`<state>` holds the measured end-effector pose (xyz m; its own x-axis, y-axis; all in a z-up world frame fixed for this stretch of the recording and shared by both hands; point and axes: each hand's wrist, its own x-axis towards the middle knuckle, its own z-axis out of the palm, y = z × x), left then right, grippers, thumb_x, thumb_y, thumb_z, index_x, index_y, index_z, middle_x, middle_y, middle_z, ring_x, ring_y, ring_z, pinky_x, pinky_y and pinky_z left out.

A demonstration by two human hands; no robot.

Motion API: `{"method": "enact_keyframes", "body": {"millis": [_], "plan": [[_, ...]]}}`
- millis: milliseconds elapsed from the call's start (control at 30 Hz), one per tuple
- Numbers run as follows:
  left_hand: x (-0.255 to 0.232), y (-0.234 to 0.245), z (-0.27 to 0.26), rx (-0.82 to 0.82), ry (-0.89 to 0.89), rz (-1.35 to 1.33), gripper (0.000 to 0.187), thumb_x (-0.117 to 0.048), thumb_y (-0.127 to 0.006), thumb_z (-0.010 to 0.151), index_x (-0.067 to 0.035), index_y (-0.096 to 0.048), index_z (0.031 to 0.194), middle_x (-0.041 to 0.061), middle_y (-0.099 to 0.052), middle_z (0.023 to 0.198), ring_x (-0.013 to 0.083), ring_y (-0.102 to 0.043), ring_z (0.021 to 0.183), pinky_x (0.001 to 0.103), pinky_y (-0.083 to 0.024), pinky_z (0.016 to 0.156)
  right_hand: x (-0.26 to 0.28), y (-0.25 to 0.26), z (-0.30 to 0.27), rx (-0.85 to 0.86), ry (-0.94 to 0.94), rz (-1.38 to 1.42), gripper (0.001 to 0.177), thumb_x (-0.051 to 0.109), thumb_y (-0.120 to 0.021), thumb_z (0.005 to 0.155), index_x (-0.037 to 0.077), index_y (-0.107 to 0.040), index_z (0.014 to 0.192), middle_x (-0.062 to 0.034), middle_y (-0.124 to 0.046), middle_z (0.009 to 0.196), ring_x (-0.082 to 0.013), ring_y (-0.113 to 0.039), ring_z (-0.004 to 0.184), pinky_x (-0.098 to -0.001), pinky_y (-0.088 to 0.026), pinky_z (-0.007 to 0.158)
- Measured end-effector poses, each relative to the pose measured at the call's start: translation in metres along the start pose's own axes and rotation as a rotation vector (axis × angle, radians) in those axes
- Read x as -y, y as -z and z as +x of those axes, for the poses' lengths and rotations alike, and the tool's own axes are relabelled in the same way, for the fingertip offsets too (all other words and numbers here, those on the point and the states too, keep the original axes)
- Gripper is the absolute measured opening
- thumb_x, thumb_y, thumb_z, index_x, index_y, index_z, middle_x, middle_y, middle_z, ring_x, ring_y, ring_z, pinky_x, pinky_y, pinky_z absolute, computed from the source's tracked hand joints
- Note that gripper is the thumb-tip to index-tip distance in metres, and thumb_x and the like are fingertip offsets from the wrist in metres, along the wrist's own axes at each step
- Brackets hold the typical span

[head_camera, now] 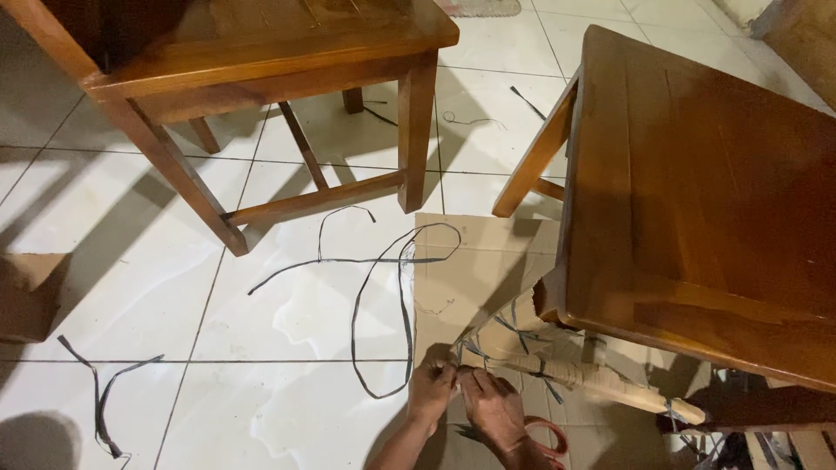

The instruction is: Wrapping a wooden chair leg with protective cardboard and securing it with plastic straps

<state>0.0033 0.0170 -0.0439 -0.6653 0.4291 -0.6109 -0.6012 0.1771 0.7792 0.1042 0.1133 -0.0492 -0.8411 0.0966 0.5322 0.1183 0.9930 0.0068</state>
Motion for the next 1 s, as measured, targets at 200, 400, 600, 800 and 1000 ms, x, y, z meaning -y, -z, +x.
{"method": "enact_keyframes", "body": {"millis": [200,400,600,800,1000], "plan": [[0.025,0.001,0.009,0.034,-0.009,-0.158,0.017,-0.010,-0.060,0.098,-0.002,-0.069,0.087,0.013,-0.073,0.081,0.0196,-0.072,0.076,0.030,-0.058,0.068,0.005,-0.010,-0.010,0.056,-0.203,0.064,0.012,0.017,-0.057,0.092,0.023,-0.066,0.098,0.0026,-0.067,0.088,-0.0220,-0.065,0.063,-0.0370,-0.052,0.047],[0.053,0.013,0.019,0.132,-0.082,-0.301,0.018,-0.005,-0.074,0.092,0.000,-0.078,0.108,0.014,-0.080,0.096,0.0213,-0.073,0.086,0.037,-0.064,0.084,0.005,-0.025,-0.022,0.289,-0.586,0.372,0.024,0.030,-0.048,0.099,0.025,-0.067,0.113,-0.0022,-0.075,0.104,-0.0311,-0.072,0.087,-0.0449,-0.056,0.069],[0.037,0.018,0.009,0.145,-0.416,-0.001,0.007,-0.006,-0.077,0.087,-0.006,-0.082,0.093,0.005,-0.084,0.088,0.0113,-0.074,0.079,0.026,-0.064,0.078,0.004,-0.023,-0.018,0.280,-0.670,0.515,0.025,0.024,-0.050,0.097,0.018,-0.070,0.111,-0.0049,-0.078,0.104,-0.0287,-0.073,0.090,-0.0400,-0.055,0.077],[0.023,0.022,-0.003,0.078,-0.580,0.282,0.011,-0.011,-0.071,0.090,-0.014,-0.082,0.093,0.000,-0.083,0.081,0.0095,-0.071,0.068,0.026,-0.057,0.064,0.008,-0.018,-0.015,0.188,-0.622,0.511,0.022,0.026,-0.054,0.097,0.018,-0.072,0.107,-0.0051,-0.078,0.103,-0.0286,-0.073,0.093,-0.0382,-0.055,0.079],[0.014,0.021,0.009,0.010,-0.869,0.472,0.017,-0.001,-0.057,0.086,-0.012,-0.069,0.094,0.008,-0.077,0.093,0.0230,-0.073,0.073,0.035,-0.054,0.062,0.004,-0.021,-0.023,0.199,-0.530,0.482,0.018,0.029,-0.048,0.102,0.017,-0.062,0.101,-0.0066,-0.072,0.094,-0.0306,-0.070,0.084,-0.0413,-0.051,0.070]]}}
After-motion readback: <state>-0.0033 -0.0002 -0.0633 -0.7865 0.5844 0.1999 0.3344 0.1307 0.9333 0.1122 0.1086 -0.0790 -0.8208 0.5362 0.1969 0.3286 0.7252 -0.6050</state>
